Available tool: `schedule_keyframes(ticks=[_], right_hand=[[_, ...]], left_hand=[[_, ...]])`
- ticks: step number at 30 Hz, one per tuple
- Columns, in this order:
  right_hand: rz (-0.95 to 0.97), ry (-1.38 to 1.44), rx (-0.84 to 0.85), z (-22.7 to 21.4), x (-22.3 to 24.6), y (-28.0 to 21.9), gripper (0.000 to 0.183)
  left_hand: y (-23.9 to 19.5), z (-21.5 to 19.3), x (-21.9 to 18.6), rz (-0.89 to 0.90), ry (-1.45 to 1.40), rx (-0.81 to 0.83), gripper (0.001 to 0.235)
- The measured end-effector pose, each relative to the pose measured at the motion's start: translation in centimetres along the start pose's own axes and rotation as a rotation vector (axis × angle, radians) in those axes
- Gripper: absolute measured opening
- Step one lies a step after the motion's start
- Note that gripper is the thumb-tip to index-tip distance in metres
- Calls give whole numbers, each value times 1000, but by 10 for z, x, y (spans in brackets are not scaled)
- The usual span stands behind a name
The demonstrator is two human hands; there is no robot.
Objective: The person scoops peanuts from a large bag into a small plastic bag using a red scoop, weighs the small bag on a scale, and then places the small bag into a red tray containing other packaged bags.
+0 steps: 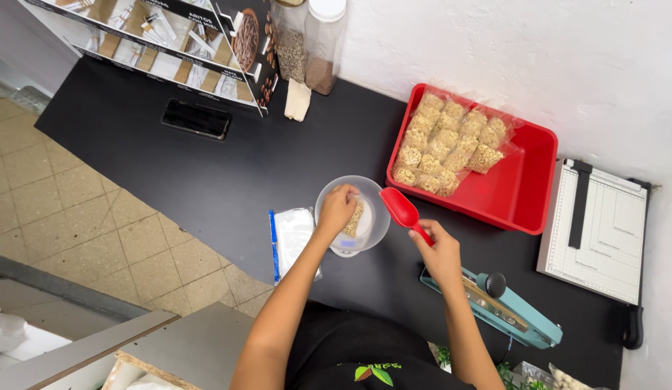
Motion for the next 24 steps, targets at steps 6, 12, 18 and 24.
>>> schedule_keyframes(ticks=[6, 12, 18, 24], right_hand=[[88, 129, -74, 3, -43, -26, 24], [55, 567, -157, 32, -75, -33, 16], [92, 919, -173, 23, -51, -29, 8], [-71, 883, -141, 19, -36, -21, 9]], left_hand=[[-47, -42, -17, -72, -72, -58, 25], [-132, -86, -8, -107, -559, -323, 34], [-234, -119, 94, -209, -1660, -995, 18], [-298, -110, 60, -321, -1460, -1083, 18]])
Point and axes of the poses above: each hand's wrist, its own y-axis towards the middle knuckle, its own z-axis out of the palm, x = y × z, the point moved 3 cm from there along y, towards the middle knuckle, and after that the axes turned 8 degrees about x, right-handed, at the moved point
